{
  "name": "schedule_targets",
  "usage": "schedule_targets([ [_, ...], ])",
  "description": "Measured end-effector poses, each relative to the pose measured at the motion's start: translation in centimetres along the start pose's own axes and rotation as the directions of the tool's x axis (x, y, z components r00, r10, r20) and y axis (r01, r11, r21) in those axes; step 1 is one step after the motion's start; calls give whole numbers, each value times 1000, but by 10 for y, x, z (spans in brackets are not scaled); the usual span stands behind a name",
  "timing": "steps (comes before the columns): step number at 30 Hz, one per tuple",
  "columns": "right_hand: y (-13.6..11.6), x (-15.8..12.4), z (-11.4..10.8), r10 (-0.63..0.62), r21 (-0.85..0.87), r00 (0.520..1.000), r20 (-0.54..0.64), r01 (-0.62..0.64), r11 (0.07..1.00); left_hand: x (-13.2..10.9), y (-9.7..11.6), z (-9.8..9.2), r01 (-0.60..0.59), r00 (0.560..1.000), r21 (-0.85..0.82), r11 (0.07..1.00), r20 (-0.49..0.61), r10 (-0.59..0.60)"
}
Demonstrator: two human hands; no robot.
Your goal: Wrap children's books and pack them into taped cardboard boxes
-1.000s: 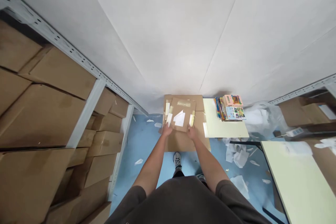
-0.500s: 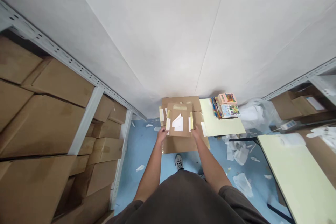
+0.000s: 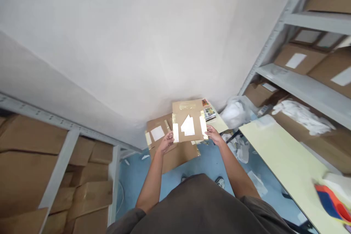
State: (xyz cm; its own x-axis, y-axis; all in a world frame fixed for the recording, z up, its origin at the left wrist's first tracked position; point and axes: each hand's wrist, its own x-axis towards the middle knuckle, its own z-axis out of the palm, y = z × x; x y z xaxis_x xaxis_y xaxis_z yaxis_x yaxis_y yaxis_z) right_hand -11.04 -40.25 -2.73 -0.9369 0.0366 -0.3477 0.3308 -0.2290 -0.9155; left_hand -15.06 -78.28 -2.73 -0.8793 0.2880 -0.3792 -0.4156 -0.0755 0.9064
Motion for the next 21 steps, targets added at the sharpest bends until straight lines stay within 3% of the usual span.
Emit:
schedule_targets([
  [6, -66, -71, -139, -94, 133, 995, 16, 92, 987, 47, 51, 143, -82, 969, 76, 994, 238, 62],
  [12, -96, -160, -265, -198, 190, 975, -105, 215, 958, 81, 65, 289, -94, 888, 100, 991, 459, 38],
  [17, -89, -231, -337, -222, 186, 920, -323, 291, 938, 98, 58, 398, -67, 798, 174, 982, 600, -51],
  [21, -71, -275, -371, -204, 177, 848, -490, 326, 929, 116, 45, 476, -37, 712, 215, 976, 691, -126],
])
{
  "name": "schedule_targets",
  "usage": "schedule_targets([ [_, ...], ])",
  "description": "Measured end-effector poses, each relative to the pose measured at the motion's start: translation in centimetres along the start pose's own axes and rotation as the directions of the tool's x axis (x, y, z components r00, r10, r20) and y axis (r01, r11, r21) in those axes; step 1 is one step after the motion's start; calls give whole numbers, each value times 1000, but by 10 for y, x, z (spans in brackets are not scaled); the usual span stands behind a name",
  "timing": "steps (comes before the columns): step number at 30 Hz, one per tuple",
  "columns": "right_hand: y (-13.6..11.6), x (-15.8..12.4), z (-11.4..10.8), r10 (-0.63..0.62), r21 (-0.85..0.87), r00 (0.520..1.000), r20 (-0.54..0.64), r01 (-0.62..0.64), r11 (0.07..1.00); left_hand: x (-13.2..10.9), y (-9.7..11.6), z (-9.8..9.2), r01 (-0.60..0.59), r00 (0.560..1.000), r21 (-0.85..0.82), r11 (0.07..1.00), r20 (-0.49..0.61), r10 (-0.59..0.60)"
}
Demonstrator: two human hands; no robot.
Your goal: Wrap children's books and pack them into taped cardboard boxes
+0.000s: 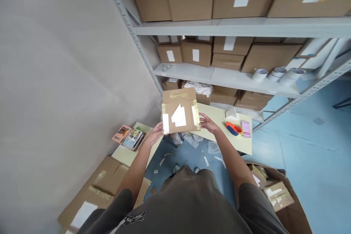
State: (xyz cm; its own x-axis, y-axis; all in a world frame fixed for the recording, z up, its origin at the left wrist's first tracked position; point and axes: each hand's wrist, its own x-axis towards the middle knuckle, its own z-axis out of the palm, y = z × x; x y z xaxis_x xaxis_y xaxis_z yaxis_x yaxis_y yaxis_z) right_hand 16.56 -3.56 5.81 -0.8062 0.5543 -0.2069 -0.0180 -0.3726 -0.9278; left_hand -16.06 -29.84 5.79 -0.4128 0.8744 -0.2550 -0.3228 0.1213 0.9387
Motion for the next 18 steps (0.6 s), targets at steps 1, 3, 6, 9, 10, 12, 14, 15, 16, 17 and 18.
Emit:
schedule_targets([
  [1, 1, -6, -10, -8, 1, 999, -49, 8, 1000, 17, 0, 9, 14, 999, -2, 1000, 35, -14],
  [3, 4, -16, -27, -15, 15, 990, -140, 17, 1000, 49, -2, 25, 44, 994, -1, 999, 103, -44],
  [6, 8, -27, -43, -11, 57, 969, -246, 26, 998, 92, -6, 44, 86, 977, 31, 996, 193, -90],
  [9, 10, -30, -50, -18, 83, 946, -322, 48, 995, 131, -10, 53, 117, 954, 67, 991, 269, -131],
  [10, 10, -29, -50, -20, 89, 938, -346, 54, 995, 143, -11, 54, 125, 946, 78, 989, 291, -143],
  [12, 10, -23, -49, -14, 100, 920, -392, 58, 993, 168, -14, 54, 134, 932, 102, 986, 325, -160],
  [14, 12, -15, -46, 5, 108, 903, -430, 46, 993, 191, -19, 52, 134, 922, 128, 983, 346, -171],
  [15, 14, -10, -44, 15, 112, 894, -448, 40, 993, 203, -22, 51, 133, 919, 141, 981, 353, -176],
  [16, 16, -5, -42, 23, 116, 884, -467, 35, 993, 213, -25, 49, 133, 916, 155, 979, 357, -181],
  [17, 19, 1, -41, 31, 122, 873, -487, 32, 992, 223, -29, 47, 136, 913, 167, 976, 361, -189],
  [18, 23, 5, -39, 40, 130, 861, -507, 30, 991, 232, -33, 46, 142, 910, 179, 974, 364, -200],
])
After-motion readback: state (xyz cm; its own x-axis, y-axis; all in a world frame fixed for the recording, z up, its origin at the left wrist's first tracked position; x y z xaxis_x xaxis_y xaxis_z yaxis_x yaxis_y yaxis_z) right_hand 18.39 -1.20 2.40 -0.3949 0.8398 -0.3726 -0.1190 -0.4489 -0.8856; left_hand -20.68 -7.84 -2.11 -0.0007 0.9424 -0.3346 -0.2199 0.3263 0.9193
